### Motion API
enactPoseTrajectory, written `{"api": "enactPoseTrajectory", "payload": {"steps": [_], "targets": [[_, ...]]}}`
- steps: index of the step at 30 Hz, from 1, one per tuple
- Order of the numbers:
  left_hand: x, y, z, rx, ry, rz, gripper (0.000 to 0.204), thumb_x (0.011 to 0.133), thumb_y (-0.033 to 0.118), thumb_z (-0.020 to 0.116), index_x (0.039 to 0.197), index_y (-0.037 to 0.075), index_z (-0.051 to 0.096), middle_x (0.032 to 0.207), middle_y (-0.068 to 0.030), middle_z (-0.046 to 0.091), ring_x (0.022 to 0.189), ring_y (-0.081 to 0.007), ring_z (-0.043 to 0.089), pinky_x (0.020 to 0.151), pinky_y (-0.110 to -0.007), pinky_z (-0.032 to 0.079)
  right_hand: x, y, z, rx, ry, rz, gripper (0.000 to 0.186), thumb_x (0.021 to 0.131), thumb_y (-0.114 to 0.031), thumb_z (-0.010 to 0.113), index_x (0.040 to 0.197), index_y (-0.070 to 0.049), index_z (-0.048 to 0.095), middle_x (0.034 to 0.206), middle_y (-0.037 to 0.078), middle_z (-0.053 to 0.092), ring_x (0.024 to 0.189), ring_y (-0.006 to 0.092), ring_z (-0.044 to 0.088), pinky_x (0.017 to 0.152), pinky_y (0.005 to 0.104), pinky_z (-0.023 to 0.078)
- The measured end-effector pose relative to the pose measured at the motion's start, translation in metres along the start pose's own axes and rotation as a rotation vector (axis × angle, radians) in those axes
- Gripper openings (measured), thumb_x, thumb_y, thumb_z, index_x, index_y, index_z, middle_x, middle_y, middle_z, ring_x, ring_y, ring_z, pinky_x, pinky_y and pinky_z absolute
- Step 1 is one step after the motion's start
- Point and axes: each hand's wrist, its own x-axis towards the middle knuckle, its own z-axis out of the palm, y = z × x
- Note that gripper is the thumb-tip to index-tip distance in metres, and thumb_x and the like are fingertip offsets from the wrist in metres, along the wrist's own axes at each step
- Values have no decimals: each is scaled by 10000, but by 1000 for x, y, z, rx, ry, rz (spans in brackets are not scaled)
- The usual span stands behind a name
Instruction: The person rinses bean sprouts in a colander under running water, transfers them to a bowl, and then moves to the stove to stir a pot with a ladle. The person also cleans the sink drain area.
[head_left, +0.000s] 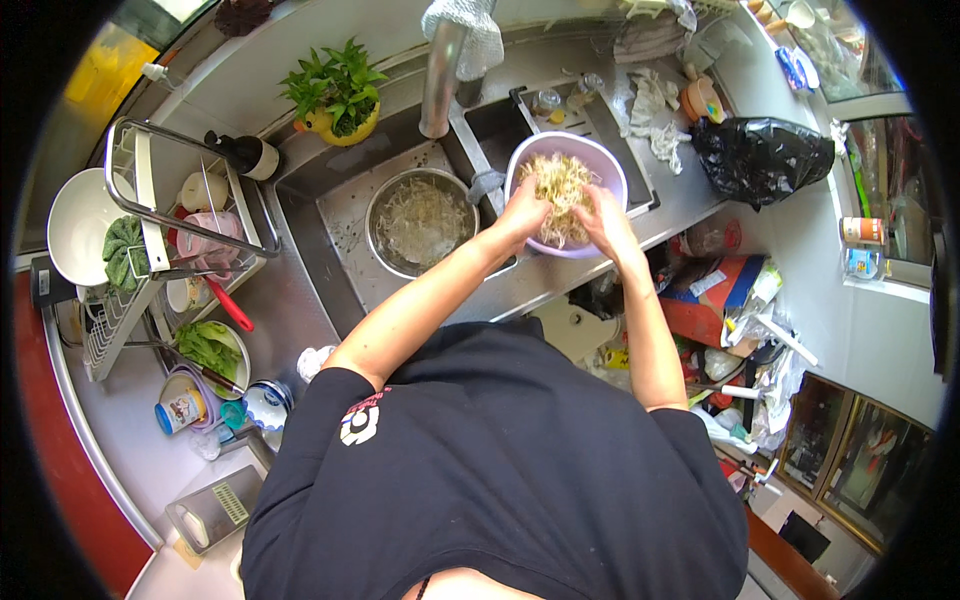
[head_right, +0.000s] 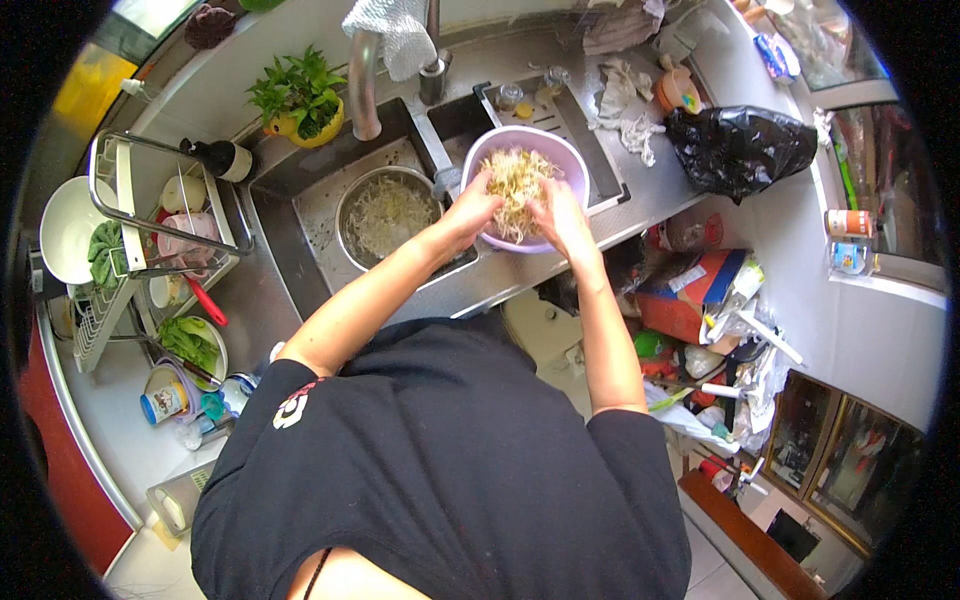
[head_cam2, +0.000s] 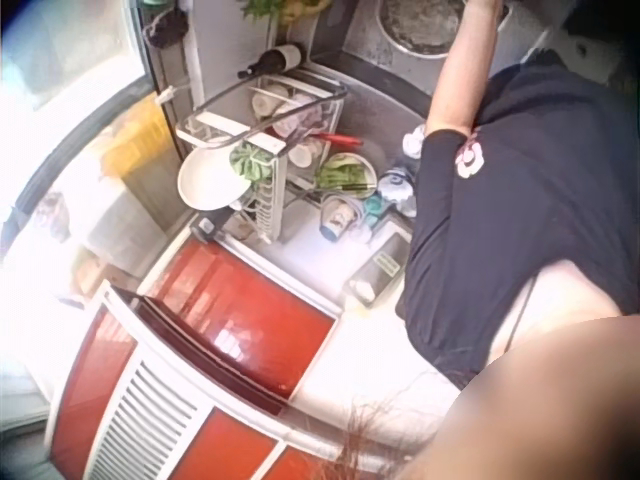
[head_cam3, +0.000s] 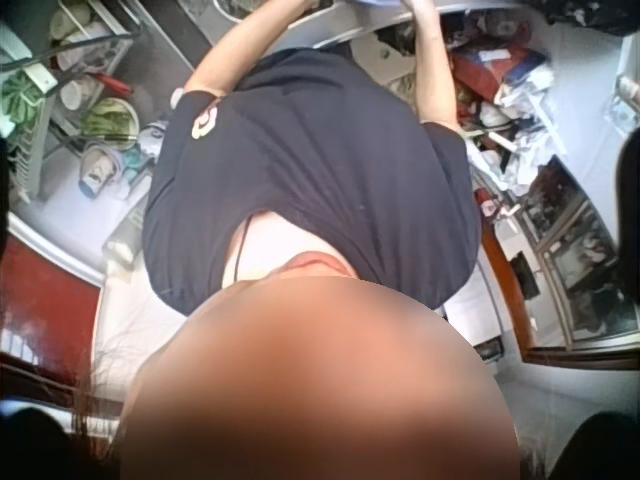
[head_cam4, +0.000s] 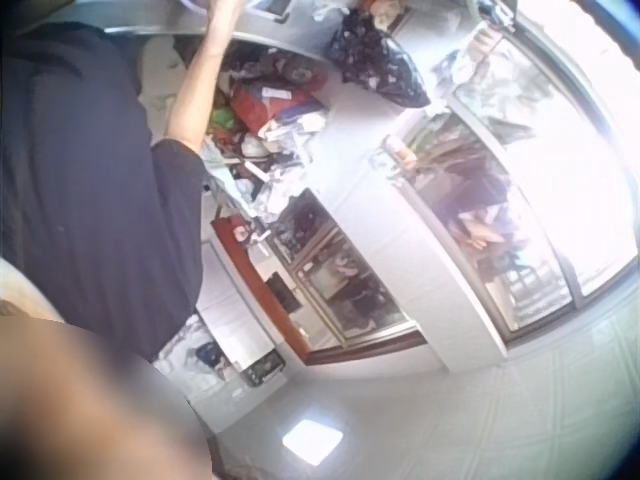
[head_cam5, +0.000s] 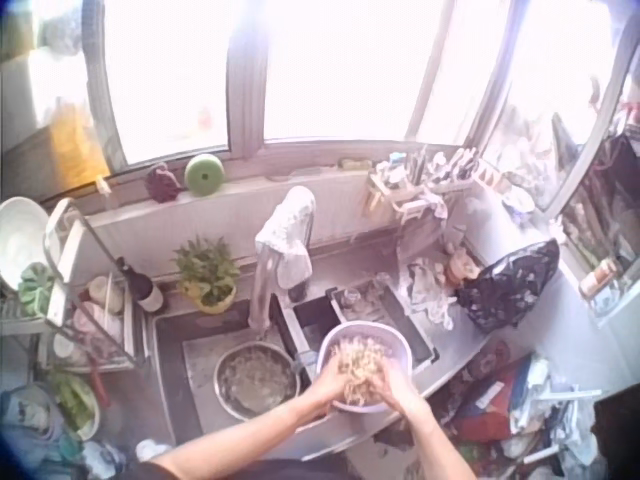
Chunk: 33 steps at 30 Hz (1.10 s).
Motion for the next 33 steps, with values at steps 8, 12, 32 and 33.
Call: {"api": "enactPoseTrajectory", "payload": {"steps": [8, 12, 32, 33], "targets": [[-40, 29, -17, 123, 109, -13, 550, 906, -9, 464, 1443, -30, 346, 1299, -180, 494, 1123, -249, 599, 874, -378, 555, 10, -15, -19, -105, 163, -52, 237, 893, -203, 649, 1100, -88, 663, 1027, 102, 691, 998, 303, 666, 860, 470, 479], [-53, 43, -30, -181, 84, -27, 427, 933, 9, 475, 1352, -57, 421, 1217, -181, 532, 1071, -263, 631, 893, -372, 568, 25, -26, -10, 137, 123, 7, 204, 899, -141, 655, 1078, -55, 702, 1097, 150, 696, 987, 299, 682, 876, 366, 522], [-84, 13, 37, 935, -105, 864, 236, 761, 21, 626, 995, -7, 608, 1160, -208, 536, 1116, -382, 520, 946, -466, 442, 69, -26, 23, 163, 147, 98, 308, 890, -353, 698, 1001, -66, 701, 962, 128, 679, 859, 305, 673, 793, 416, 519], [-99, 14, 26, 944, -174, 755, 236, 768, -6, 631, 1004, 0, 620, 1156, -179, 565, 1079, -360, 552, 930, -419, 475, 75, -34, 33, 105, 98, 125, 317, 885, -365, 698, 995, -69, 703, 958, 128, 681, 862, 306, 673, 797, 416, 519]]}}
